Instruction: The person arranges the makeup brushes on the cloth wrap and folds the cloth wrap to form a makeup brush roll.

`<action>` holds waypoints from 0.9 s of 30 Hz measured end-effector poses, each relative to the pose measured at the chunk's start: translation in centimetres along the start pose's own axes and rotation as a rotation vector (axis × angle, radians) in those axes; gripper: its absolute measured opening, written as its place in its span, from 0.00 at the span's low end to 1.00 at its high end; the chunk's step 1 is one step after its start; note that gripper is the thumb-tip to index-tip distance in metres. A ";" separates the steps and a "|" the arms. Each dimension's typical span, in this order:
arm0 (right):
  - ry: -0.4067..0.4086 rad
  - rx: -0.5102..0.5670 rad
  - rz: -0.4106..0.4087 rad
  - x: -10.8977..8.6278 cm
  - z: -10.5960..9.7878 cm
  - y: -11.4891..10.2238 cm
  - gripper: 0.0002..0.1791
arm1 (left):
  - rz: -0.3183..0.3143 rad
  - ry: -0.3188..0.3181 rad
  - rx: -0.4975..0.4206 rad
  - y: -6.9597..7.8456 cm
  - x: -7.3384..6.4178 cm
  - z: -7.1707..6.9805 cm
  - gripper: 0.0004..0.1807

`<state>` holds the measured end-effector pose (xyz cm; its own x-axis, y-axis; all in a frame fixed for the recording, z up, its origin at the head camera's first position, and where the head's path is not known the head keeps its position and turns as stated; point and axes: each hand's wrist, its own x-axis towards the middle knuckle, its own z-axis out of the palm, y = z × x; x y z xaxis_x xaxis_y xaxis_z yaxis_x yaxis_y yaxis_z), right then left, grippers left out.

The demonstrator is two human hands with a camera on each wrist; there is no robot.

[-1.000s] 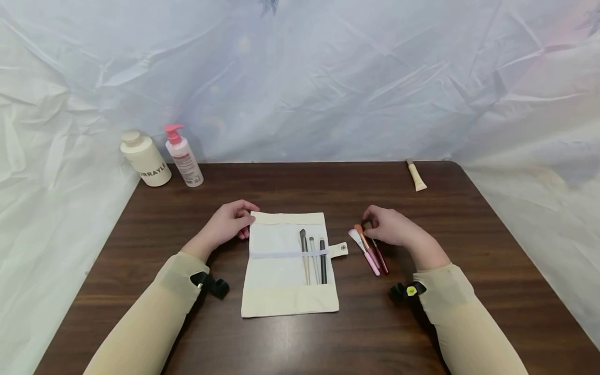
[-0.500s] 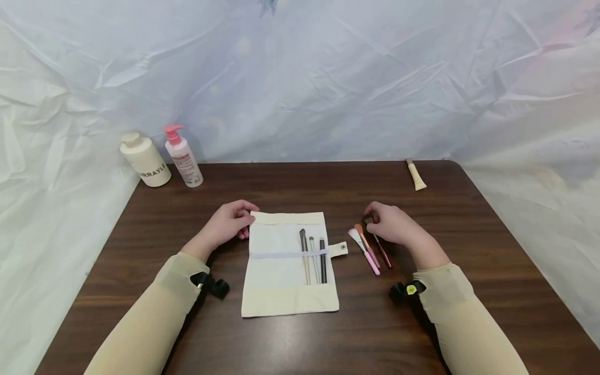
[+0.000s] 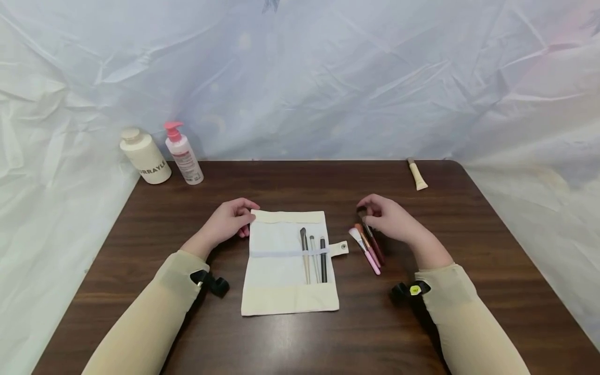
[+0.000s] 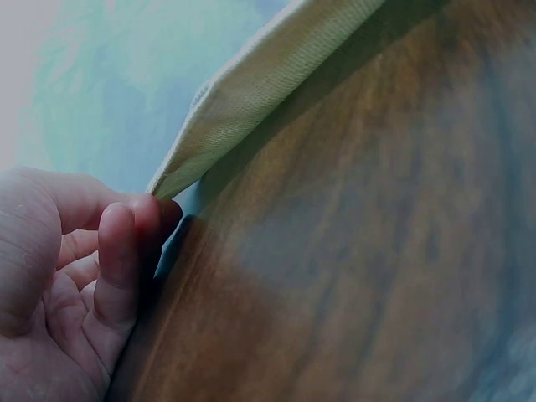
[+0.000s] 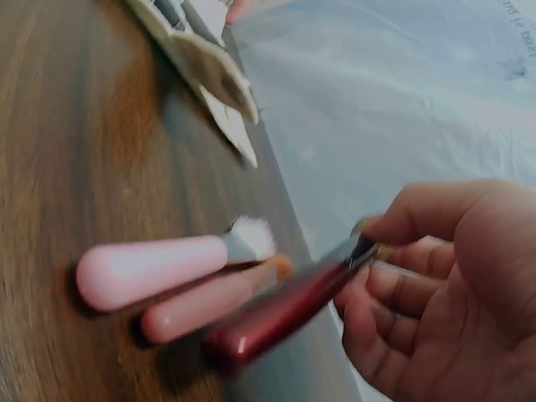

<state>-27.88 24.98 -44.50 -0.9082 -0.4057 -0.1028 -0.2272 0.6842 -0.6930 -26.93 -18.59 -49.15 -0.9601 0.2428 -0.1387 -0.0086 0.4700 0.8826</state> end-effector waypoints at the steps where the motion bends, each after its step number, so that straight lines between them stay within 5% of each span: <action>1: -0.004 0.027 -0.007 0.0 0.0 -0.1 0.20 | -0.001 0.001 0.003 0.0 0.0 0.0 0.15; 10: 0.006 0.167 -0.033 -0.1 0.0 -1.0 0.20 | -0.007 0.003 0.008 0.2 0.0 -0.1 0.15; 27: 0.040 0.218 -0.036 0.1 0.5 -1.3 0.21 | -0.002 0.005 0.010 0.1 0.1 0.0 0.14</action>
<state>-27.49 23.73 -43.98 -0.9152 -0.4000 -0.0498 -0.1823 0.5211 -0.8338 -27.05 -18.48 -49.13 -0.9614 0.2377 -0.1385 -0.0079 0.4792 0.8776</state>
